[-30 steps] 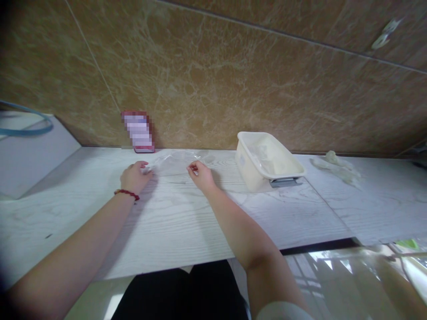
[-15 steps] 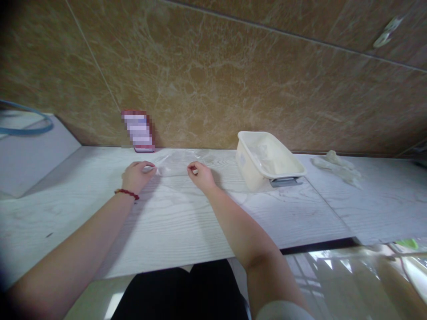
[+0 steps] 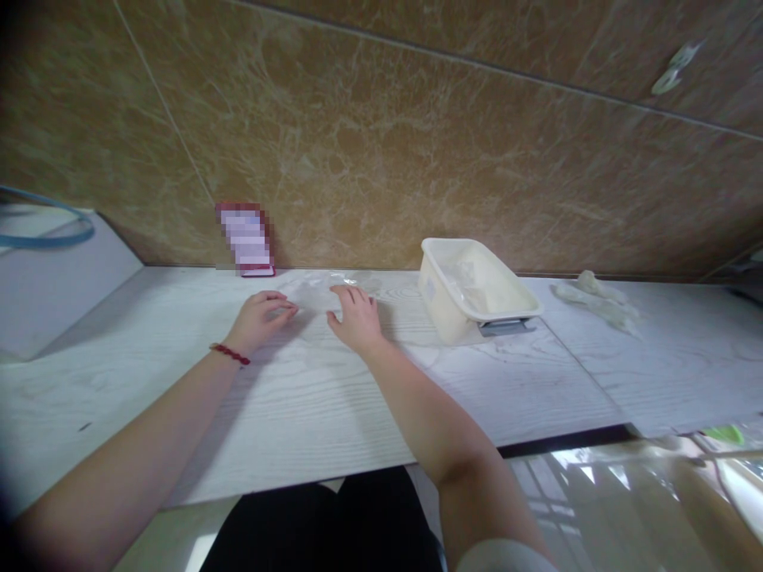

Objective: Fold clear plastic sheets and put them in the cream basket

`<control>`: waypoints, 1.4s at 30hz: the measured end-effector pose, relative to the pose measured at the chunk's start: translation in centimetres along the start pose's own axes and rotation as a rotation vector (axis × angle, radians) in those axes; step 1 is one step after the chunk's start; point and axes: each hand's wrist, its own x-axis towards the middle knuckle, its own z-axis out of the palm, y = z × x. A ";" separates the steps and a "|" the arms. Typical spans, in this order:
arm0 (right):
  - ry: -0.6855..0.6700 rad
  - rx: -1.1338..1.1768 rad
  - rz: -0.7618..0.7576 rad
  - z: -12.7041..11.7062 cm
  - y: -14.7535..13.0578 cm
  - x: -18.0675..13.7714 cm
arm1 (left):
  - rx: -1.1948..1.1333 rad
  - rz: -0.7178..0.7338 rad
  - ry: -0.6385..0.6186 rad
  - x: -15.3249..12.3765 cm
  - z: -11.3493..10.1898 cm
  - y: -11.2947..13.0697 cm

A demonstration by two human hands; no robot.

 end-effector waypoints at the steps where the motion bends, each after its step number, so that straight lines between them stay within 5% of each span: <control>1: -0.018 -0.042 -0.025 -0.2 -0.4 -0.1 | -0.016 0.027 -0.002 0.0 0.1 0.1; 12: -0.053 -0.282 -0.045 -0.1 -1.9 -0.4 | -0.203 0.226 -0.019 -0.2 0.3 1.4; 20: -0.037 -0.228 0.011 0.7 -1.4 0.3 | -0.365 0.085 -0.033 -0.4 1.1 1.1; 25: -0.084 -0.202 0.101 -0.8 -1.2 3.5 | -0.513 -0.070 0.032 -0.5 1.9 0.6; 28: -0.111 -0.217 0.137 -1.9 -0.9 6.7 | -0.356 -0.052 0.024 -0.5 1.8 0.4; 34: -0.119 -0.222 0.158 -2.4 0.3 12.1 | 0.122 0.045 -0.282 -0.9 1.4 0.9; 42: -0.078 -0.254 0.139 -5.0 0.7 16.8 | 0.306 0.018 -0.380 -1.1 1.3 1.4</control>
